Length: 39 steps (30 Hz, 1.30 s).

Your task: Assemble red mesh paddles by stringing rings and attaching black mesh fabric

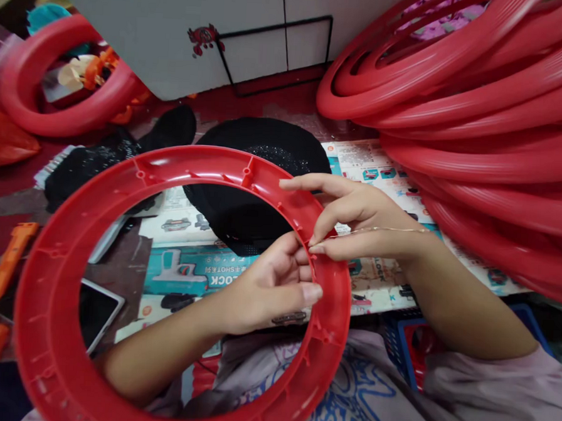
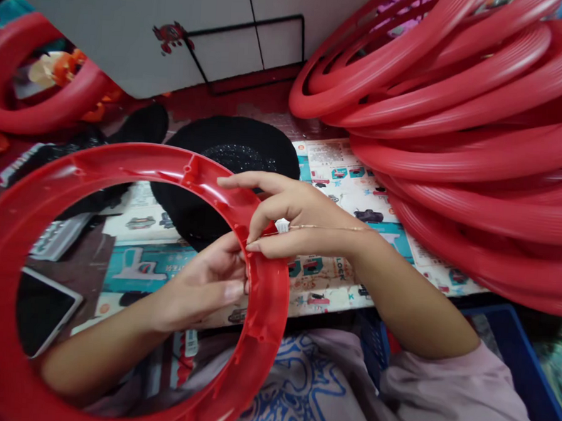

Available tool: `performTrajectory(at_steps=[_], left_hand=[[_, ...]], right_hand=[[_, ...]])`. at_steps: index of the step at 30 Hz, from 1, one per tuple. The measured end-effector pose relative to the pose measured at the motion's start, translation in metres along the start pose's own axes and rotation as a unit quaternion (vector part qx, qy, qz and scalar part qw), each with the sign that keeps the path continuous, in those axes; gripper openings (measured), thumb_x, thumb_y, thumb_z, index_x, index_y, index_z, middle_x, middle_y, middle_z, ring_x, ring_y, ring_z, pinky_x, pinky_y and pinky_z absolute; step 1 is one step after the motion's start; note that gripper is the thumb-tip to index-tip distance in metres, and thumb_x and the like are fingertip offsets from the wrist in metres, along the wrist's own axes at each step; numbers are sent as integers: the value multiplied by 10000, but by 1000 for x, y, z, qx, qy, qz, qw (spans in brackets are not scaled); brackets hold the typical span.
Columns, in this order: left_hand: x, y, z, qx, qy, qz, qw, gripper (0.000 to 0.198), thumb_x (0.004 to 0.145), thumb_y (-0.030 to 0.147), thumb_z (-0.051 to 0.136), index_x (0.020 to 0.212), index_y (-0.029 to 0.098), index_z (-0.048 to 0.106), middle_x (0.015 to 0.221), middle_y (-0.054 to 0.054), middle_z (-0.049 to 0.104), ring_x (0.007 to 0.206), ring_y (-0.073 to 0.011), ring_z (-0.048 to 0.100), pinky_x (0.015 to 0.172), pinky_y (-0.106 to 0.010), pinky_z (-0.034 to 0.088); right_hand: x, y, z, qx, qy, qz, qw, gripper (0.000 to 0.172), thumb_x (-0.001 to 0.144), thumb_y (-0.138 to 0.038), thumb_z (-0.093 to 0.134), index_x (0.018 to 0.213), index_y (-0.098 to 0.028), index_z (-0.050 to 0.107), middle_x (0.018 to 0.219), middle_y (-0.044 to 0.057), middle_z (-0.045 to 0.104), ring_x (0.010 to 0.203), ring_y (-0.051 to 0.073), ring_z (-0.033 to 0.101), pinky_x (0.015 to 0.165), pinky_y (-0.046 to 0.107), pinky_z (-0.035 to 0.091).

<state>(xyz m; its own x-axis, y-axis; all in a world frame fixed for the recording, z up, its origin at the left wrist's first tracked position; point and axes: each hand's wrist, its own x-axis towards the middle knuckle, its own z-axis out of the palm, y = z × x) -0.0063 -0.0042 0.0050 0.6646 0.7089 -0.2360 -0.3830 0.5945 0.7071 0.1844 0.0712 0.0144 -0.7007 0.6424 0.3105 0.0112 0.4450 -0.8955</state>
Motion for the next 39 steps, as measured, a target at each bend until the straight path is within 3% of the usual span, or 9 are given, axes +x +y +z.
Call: performTrajectory(at_steps=[4, 10, 14, 17, 23, 27, 34, 39], left_hand=[[5, -1, 1, 12, 46, 18, 999, 305, 814, 178, 714, 1069, 194, 548, 934, -10, 683, 821, -99, 675, 783, -206, 542], [5, -11, 0, 67, 103, 33, 992, 397, 788, 82, 646, 1112, 226, 466, 954, 14, 639, 773, -88, 642, 664, -170, 530], [4, -15, -2, 113, 155, 25, 981, 457, 738, 55, 615, 1126, 221, 440, 1023, -1, 610, 796, -109, 630, 640, -183, 522], [6, -13, 0, 122, 146, 18, 981, 454, 729, 53, 610, 1112, 217, 429, 950, 16, 600, 743, -100, 614, 604, -176, 506], [9, -2, 2, 90, 125, 14, 988, 413, 697, 89, 683, 1033, 206, 474, 864, 32, 577, 707, -89, 588, 618, -180, 492], [6, 2, -3, 50, 67, -11, 996, 386, 771, 198, 689, 1103, 208, 492, 886, 2, 610, 743, -112, 614, 680, -225, 516], [1, 4, -3, 27, -5, -36, 999, 601, 671, 90, 667, 1204, 249, 439, 936, -14, 634, 744, -128, 641, 674, -249, 525], [1, 0, 8, 110, 45, 8, 993, 623, 676, 47, 660, 1197, 243, 380, 927, 7, 618, 674, -77, 597, 603, -177, 484]], right_hand=[[0, 1, 0, -14, -2, -4, 1000, 26, 756, -164, 695, 744, -179, 712, 1393, 46, 537, 1247, 212, 526, 1046, 380, 442], [3, 3, 9, -24, -28, 4, 999, 67, 751, -132, 638, 729, -157, 696, 1283, 67, 573, 1115, 164, 591, 891, 277, 505], [3, 5, 13, -46, -29, 4, 999, 66, 761, -116, 648, 732, -157, 690, 1233, 61, 572, 1105, 148, 589, 938, 275, 477], [2, 7, 13, -49, -31, -9, 998, 68, 758, -98, 659, 748, -156, 692, 1213, 55, 577, 1105, 142, 588, 946, 263, 465], [2, 8, 12, -59, -23, -26, 998, 42, 779, -137, 669, 756, -162, 693, 1120, 33, 616, 979, 118, 609, 827, 244, 492], [3, 5, 8, -55, -19, -21, 998, 50, 797, -176, 691, 757, -145, 691, 1093, 41, 630, 906, 101, 611, 758, 228, 494], [2, 3, 4, -62, -19, -35, 997, 42, 787, -174, 723, 765, -146, 701, 1088, 40, 633, 929, 102, 607, 781, 233, 485], [2, 5, 7, -50, -21, -37, 998, 41, 800, -167, 703, 773, -136, 704, 1083, 52, 626, 934, 101, 612, 793, 234, 492]])
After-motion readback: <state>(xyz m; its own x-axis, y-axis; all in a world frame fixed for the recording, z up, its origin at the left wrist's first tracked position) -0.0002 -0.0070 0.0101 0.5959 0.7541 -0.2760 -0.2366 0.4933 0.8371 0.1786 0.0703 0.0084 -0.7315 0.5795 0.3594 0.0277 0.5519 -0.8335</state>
